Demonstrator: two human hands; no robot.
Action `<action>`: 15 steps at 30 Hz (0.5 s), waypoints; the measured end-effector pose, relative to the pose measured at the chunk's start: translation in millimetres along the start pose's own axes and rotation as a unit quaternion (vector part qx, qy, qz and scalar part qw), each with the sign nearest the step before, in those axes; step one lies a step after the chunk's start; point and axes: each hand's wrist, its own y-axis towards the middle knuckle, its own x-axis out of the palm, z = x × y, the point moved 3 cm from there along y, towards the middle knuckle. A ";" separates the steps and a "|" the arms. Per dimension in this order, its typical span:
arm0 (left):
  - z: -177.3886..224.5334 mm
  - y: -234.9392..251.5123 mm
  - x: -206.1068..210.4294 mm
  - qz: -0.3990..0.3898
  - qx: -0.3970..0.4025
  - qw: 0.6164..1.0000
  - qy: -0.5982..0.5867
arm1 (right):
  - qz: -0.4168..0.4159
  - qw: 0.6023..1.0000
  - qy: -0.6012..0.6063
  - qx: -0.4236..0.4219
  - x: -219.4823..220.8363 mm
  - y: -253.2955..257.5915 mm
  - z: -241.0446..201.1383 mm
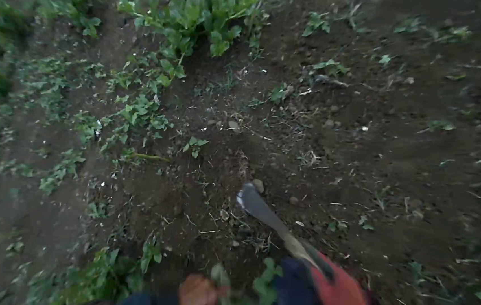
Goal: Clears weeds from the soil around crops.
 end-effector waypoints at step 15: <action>-111.5 171.4 -185.7 0.236 -0.326 0.915 0.019 | 0.089 0.988 -0.053 -0.118 38.0 116.3 -103.3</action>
